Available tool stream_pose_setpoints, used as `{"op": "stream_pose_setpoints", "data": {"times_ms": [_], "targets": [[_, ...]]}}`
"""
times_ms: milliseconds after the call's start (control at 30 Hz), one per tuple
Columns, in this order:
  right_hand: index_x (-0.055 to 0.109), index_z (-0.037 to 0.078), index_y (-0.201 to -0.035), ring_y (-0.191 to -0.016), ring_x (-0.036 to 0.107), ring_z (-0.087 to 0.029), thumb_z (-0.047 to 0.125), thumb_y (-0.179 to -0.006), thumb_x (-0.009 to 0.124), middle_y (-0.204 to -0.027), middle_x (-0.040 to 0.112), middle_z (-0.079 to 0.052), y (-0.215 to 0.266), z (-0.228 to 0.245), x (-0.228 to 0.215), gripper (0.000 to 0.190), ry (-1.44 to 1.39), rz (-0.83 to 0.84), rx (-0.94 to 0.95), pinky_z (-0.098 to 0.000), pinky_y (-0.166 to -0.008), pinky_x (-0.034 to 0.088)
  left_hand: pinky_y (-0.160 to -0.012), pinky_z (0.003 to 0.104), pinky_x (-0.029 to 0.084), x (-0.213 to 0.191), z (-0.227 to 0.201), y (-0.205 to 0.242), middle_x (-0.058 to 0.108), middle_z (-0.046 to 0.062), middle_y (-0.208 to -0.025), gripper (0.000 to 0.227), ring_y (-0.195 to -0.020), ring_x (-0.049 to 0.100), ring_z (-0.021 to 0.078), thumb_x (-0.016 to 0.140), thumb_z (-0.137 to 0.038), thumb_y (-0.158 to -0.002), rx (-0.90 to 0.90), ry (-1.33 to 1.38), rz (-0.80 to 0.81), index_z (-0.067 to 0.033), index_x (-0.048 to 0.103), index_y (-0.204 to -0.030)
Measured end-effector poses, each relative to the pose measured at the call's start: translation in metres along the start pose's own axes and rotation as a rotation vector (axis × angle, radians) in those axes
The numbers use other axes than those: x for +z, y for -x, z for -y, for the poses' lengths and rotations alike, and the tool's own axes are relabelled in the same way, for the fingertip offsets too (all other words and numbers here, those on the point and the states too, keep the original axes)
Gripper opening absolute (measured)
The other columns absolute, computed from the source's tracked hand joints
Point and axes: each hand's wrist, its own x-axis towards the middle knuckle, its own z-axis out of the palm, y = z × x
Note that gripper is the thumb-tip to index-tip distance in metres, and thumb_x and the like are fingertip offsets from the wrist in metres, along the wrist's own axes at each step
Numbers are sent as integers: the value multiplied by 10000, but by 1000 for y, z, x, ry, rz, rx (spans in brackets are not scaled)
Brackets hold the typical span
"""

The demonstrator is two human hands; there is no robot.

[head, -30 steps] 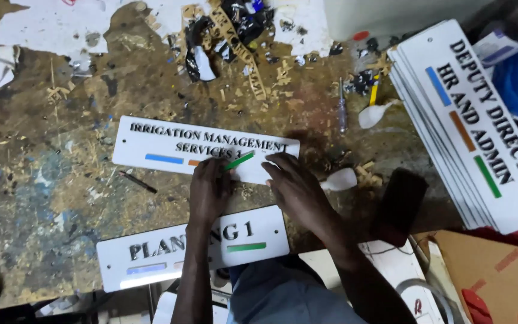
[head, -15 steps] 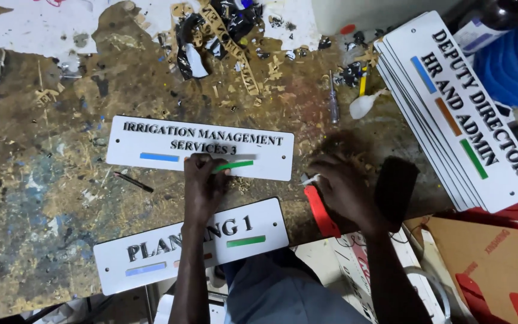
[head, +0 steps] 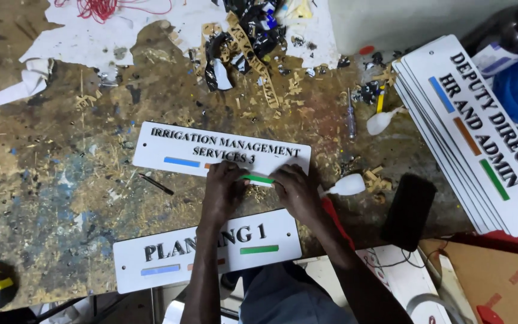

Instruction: The person assembles office signs by applying colored plastic strips to white boards. They use a utility knife to trim the strips and apply glue from a bottle to secure them in place.

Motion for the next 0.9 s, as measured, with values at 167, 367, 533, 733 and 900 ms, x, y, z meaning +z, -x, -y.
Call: {"op": "stream_pose_setpoints", "data": {"times_ms": [167, 367, 533, 733, 900], "targets": [[803, 244, -1130, -951, 752, -267, 177, -1011, 766, -991, 734, 16, 5, -18, 20, 142, 80, 3, 35, -491, -942, 547, -1078, 507, 549, -3, 6, 3, 733, 87, -1194, 246, -1203, 662, 414, 820, -244, -999, -46, -46, -37, -179, 838, -1235], [816, 227, -1149, -963, 761, -305, 183, -1065, 712, -1035, 743, -27, 2, -11, 1, 141, 73, 60, 97, -514, -921, 565, -1046, 523, 572, -2, 1, 5, 727, 83, -1208, 204, -1229, 670, 410, 823, -238, -1001, -56, -95, -75, -173, 860, -1190], [810, 178, -1178, -969, 759, -341, 173, -1103, 670, -1047, 722, -66, -1, -7, -7, 159, -2, 81, 141, -476, -836, 595, -1038, 545, 569, 11, 14, 4, 704, 68, -1265, 231, -1294, 638, 410, 824, -261, -953, -24, -146, -77, -212, 877, -1173], [815, 207, -1169, -965, 761, -312, 170, -1057, 720, -1036, 703, -33, 3, -12, -2, 151, 44, 28, 99, -473, -865, 578, -1017, 490, 519, 6, 6, 2, 628, 11, -1329, 385, -1321, 574, 376, 708, -286, -945, -108, -294, 96, -337, 862, -1294], [795, 121, -1284, -1032, 767, -432, 73, -1042, 708, -1082, 740, -134, 8, -9, -23, 261, -170, -73, 106, -507, -880, 611, -1053, 501, 507, 5, 3, 5, 625, 25, -1322, 506, -1304, 577, 361, 725, -253, -921, -155, -222, 18, -300, 806, -1419]]}}
